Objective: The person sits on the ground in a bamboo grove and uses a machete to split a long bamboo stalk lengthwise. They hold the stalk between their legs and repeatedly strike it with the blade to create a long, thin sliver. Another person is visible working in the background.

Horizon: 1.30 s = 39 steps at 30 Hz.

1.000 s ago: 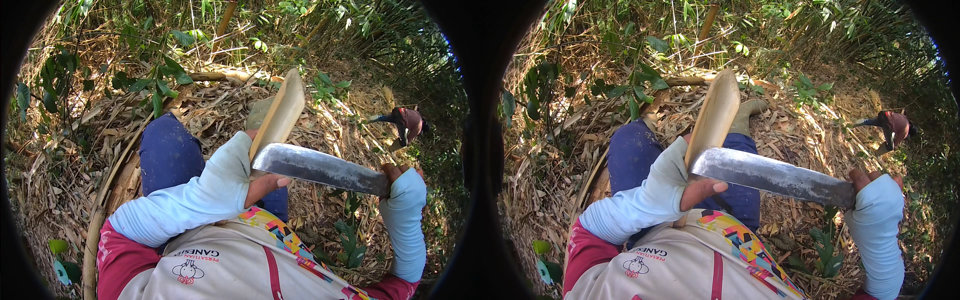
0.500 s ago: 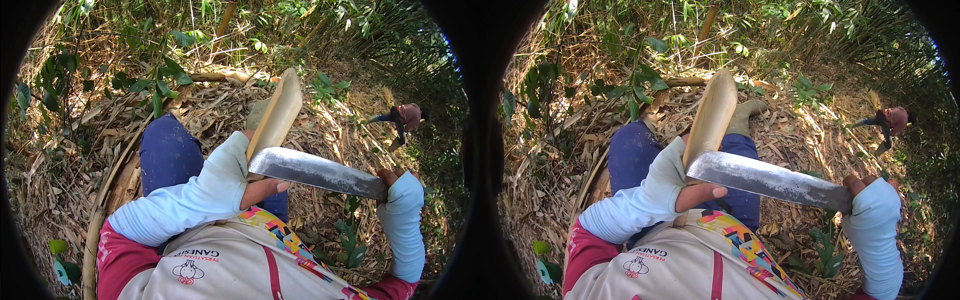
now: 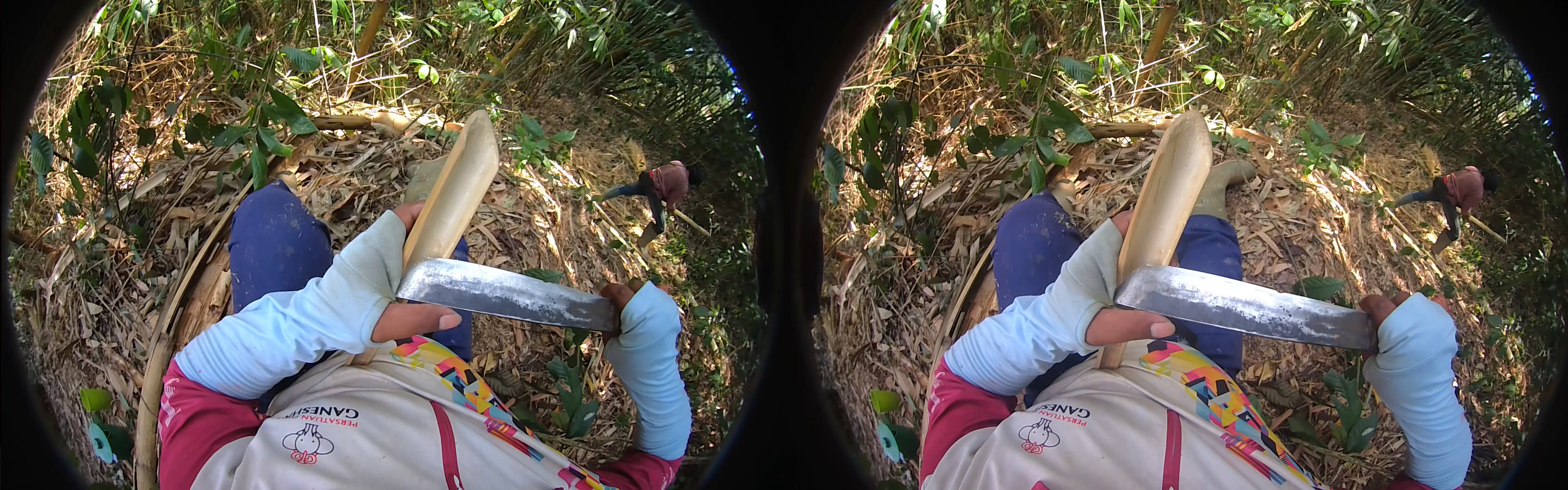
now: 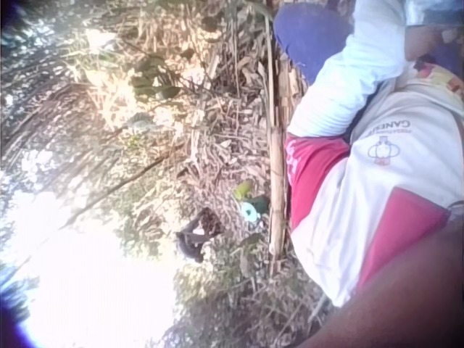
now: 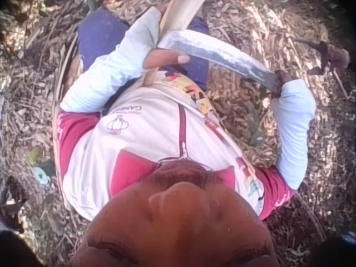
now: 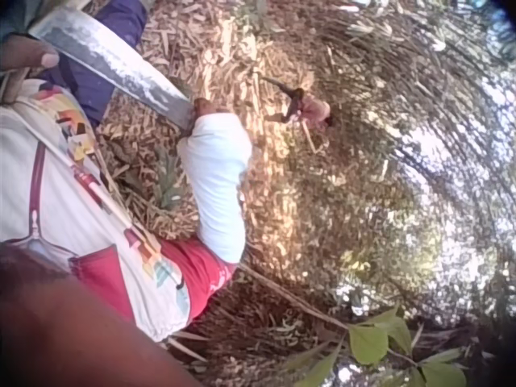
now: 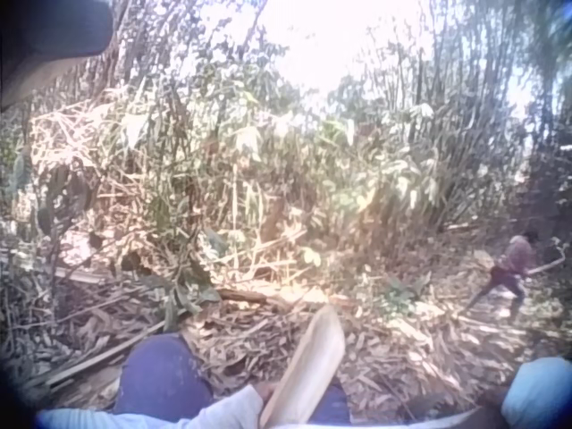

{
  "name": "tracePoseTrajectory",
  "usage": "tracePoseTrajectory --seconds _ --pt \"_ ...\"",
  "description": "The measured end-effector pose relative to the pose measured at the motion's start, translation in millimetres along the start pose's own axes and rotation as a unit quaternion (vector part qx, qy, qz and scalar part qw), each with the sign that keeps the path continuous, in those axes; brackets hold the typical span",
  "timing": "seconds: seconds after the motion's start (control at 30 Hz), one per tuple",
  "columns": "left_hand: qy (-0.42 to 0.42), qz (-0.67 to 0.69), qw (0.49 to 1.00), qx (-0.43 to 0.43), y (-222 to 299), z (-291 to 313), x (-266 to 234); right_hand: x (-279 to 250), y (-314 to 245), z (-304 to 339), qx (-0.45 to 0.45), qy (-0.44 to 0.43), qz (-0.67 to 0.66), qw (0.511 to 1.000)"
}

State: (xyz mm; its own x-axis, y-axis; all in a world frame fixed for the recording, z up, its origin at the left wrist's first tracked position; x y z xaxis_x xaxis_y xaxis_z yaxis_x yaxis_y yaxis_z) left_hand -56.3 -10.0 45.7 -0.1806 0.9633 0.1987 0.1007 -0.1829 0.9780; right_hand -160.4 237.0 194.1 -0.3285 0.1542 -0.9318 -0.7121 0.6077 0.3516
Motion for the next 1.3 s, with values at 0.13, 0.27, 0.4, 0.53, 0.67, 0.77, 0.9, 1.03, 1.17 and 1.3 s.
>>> tracePoseTrajectory --seconds 0.13,0.27,0.4,0.53,0.67,0.77,0.9,1.03,1.17,1.3 --pt "-0.012 0.032 0.999 0.001 -1 2 1 6 0 0 -0.013 -0.001 0.002 1.000" --pt "-0.028 0.047 0.998 -0.003 -3 2 2 11 2 3 -0.008 -0.004 -0.006 1.000" --pt "-0.042 -0.049 0.997 0.035 -5 1 1 12 3 3 -0.005 -0.010 -0.001 1.000" --pt "-0.032 -0.056 0.997 0.036 -5 2 2 12 2 1 -0.001 0.002 0.008 1.000" --pt "-0.024 -0.061 0.997 0.031 -5 1 2 13 1 1 -0.004 0.017 0.012 1.000" --pt "-0.026 -0.051 0.998 0.024 -5 1 2 13 1 1 -0.003 0.014 0.025 1.000" --pt "-0.017 -0.052 0.997 0.046 -5 1 3 11 -1 1 0.004 0.012 0.029 0.999" --pt "-0.017 -0.055 0.997 0.051 -5 1 3 13 1 3 0.006 0.016 0.041 0.999" --pt "-0.016 -0.057 0.997 0.040 -4 0 4 11 0 3 0.009 0.035 0.039 0.999" --pt "-0.004 -0.101 0.993 0.063 -6 -1 3 9 0 3 0.012 0.037 0.042 0.998"
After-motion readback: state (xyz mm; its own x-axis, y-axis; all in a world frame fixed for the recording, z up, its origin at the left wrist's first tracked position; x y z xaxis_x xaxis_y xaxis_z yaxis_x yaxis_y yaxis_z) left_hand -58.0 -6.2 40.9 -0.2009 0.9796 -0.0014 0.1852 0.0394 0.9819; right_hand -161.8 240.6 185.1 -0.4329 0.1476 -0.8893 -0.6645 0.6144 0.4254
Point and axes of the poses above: each hand's wrist, its own z-axis away from the middle knuckle, its own x-axis out of the palm, y = z × x, the point moved 4 cm from there along -z, towards the middle knuckle, and after that the axes turned 7 degrees about y, right-handed, at the moved point
